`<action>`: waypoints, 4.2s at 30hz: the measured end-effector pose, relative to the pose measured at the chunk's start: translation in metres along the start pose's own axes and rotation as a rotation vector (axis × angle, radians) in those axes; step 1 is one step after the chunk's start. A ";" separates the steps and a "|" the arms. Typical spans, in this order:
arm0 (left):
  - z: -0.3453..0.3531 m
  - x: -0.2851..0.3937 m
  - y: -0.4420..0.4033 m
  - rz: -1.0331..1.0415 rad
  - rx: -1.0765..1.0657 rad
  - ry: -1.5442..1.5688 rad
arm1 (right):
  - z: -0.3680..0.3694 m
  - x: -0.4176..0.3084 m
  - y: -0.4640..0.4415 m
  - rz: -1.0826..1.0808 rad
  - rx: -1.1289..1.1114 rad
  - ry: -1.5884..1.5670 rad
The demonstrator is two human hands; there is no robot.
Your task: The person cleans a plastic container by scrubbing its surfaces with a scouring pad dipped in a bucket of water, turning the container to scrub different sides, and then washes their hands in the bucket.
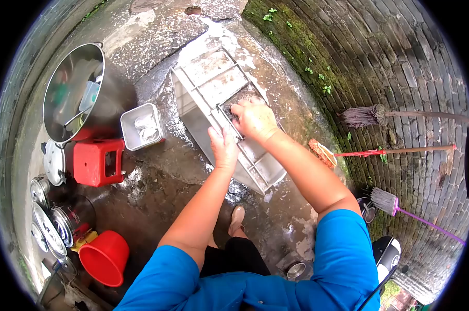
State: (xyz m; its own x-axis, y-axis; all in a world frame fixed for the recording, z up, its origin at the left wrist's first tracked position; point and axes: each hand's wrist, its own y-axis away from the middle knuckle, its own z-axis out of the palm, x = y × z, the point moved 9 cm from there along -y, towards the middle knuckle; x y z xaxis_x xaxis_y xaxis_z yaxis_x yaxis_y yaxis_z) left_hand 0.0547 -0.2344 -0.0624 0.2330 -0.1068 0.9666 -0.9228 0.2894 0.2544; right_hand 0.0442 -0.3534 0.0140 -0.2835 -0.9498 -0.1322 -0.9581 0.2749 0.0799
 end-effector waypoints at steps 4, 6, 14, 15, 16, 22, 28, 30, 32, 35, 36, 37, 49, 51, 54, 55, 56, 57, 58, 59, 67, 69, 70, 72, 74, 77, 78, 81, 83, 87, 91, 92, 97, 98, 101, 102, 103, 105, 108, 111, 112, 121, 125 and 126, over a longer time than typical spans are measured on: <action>0.019 0.001 -0.017 -0.031 -0.088 -0.113 | -0.012 0.077 -0.035 0.332 -0.060 0.075; 0.024 -0.006 -0.016 -0.082 -0.116 -0.149 | -0.021 0.101 -0.013 0.439 0.002 -0.011; 0.018 0.012 -0.003 -0.155 -0.121 0.047 | 0.106 0.226 0.266 1.190 0.752 -1.537; 0.012 0.012 -0.002 -0.172 -0.060 -0.015 | 0.141 0.225 0.295 1.297 0.759 -1.720; 0.005 0.005 -0.001 -0.184 -0.075 0.045 | 0.153 0.197 0.309 1.355 0.658 -1.957; -0.053 0.002 0.048 -0.262 -0.013 0.033 | 0.320 0.172 0.352 1.501 0.486 -2.342; -0.075 0.028 0.060 0.150 0.055 -0.420 | 0.481 0.225 0.309 1.366 0.046 -1.598; -0.051 0.049 0.069 0.461 0.036 -0.713 | 0.502 0.240 0.306 1.315 -0.055 -1.180; -0.014 0.057 0.081 0.639 -0.134 -0.974 | 0.515 0.242 0.299 1.202 -0.129 -0.710; 0.006 0.054 0.082 0.614 -0.208 -0.881 | 0.560 0.212 0.313 1.260 -0.467 -0.707; 0.003 0.055 0.079 0.594 -0.178 -0.914 | 0.589 0.203 0.319 1.254 -0.651 -0.772; 0.002 0.057 0.079 0.617 -0.151 -0.921 | 0.647 0.204 0.326 1.289 -0.414 -0.746; 0.015 0.048 0.077 0.653 -0.178 -1.072 | 0.123 0.179 0.229 0.432 0.243 -2.469; 0.017 0.045 0.074 0.598 -0.158 -1.047 | 0.037 0.128 0.195 0.217 0.051 -2.315; 0.019 0.040 0.071 0.544 -0.129 -1.061 | -0.006 0.065 0.139 0.075 0.221 -1.699; 0.019 0.042 0.071 0.510 -0.139 -1.033 | -0.031 0.041 0.117 -0.099 0.290 -1.402; 0.022 0.038 0.067 0.472 -0.153 -1.066 | -0.029 0.026 0.102 -0.114 0.268 -1.008; 0.022 0.031 0.064 0.423 -0.172 -1.099 | -0.022 0.010 0.095 -0.122 0.233 -0.617; 0.019 0.036 0.066 0.432 -0.157 -0.977 | -0.011 0.006 0.094 -0.044 0.095 -0.297; 0.020 0.032 0.064 0.372 -0.178 -0.990 | -0.002 0.015 0.094 -0.009 0.125 -0.249; 0.023 0.033 0.071 0.355 -0.271 -0.942 | -0.002 -0.004 0.071 0.053 0.130 -0.073; 0.029 0.035 0.067 0.369 -0.316 -0.976 | -0.001 0.015 0.057 0.185 0.179 -0.043; 0.033 0.036 0.062 0.366 -0.339 -0.970 | -0.001 0.022 0.056 0.270 0.204 -0.052; 0.041 0.033 0.065 0.355 -0.368 -0.956 | -0.004 0.024 0.059 0.356 0.220 -0.052; 0.043 0.032 0.066 0.341 -0.294 -0.843 | -0.001 0.038 0.072 0.689 0.165 -0.128; 0.037 0.016 0.066 0.431 -0.198 -0.821 | 0.003 0.016 0.067 0.442 0.040 -0.122; 0.032 0.020 0.067 0.354 -0.273 -0.855 | 0.001 0.013 0.067 0.337 0.033 -0.126; 0.041 0.030 0.061 0.393 -0.317 -0.867 | -0.006 0.045 0.058 0.457 0.143 -0.088; 0.050 0.029 0.063 0.399 -0.336 -0.868 | -0.005 0.048 0.066 0.556 0.148 -0.092; 0.051 0.028 0.065 0.391 -0.274 -0.822 | -0.004 0.028 0.073 0.370 0.077 -0.101; 0.055 0.029 0.065 0.402 -0.286 -0.807 | -0.012 0.097 0.066 0.607 0.143 -0.059; 0.054 0.030 0.066 0.396 -0.282 -0.804 | -0.005 0.087 0.070 0.537 0.162 -0.072; 0.055 0.031 0.069 0.440 -0.249 -0.771 | -0.011 0.076 0.071 0.485 0.159 -0.129; 0.059 0.033 0.068 0.426 -0.272 -0.783 | -0.007 0.097 0.064 0.501 0.114 -0.062; 0.064 0.030 0.068 0.397 -0.277 -0.791 | -0.005 0.061 0.074 0.396 0.210 -0.066; 0.062 0.042 0.069 0.534 -0.164 -0.818 | 0.004 0.038 0.073 0.230 0.109 -0.081; 0.058 0.039 0.072 0.517 -0.167 -0.785 | -0.001 0.036 0.073 0.195 0.110 -0.142; 0.060 0.033 0.070 0.443 -0.268 -0.780 | -0.006 0.065 0.062 0.331 0.098 -0.114; 0.073 0.032 0.068 0.490 -0.242 -0.813 | -0.007 0.056 0.072 0.414 0.251 -0.114; 0.064 0.027 0.070 0.481 -0.196 -0.827 | 0.001 0.061 0.071 0.300 0.119 -0.156; 0.058 0.029 0.072 0.461 -0.230 -0.824 | 0.000 0.089 0.068 0.382 0.132 -0.099; 0.064 0.030 0.076 0.435 -0.276 -0.886 | 0.000 0.085 0.103 0.434 -0.023 -0.172; 0.069 0.030 0.073 0.406 -0.281 -0.896 | -0.001 0.082 0.084 0.372 -0.068 -0.159; 0.069 0.035 0.072 0.467 -0.221 -0.925 | 0.002 0.052 0.089 0.277 -0.144 -0.200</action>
State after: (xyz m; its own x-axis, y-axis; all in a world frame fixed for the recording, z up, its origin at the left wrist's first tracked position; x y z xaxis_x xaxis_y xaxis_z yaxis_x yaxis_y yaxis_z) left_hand -0.0252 -0.2831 -0.0126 -0.5402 -0.5963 0.5939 -0.7628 0.6450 -0.0462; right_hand -0.0558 -0.3777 0.0123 -0.5471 -0.7906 -0.2751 -0.8326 0.4802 0.2760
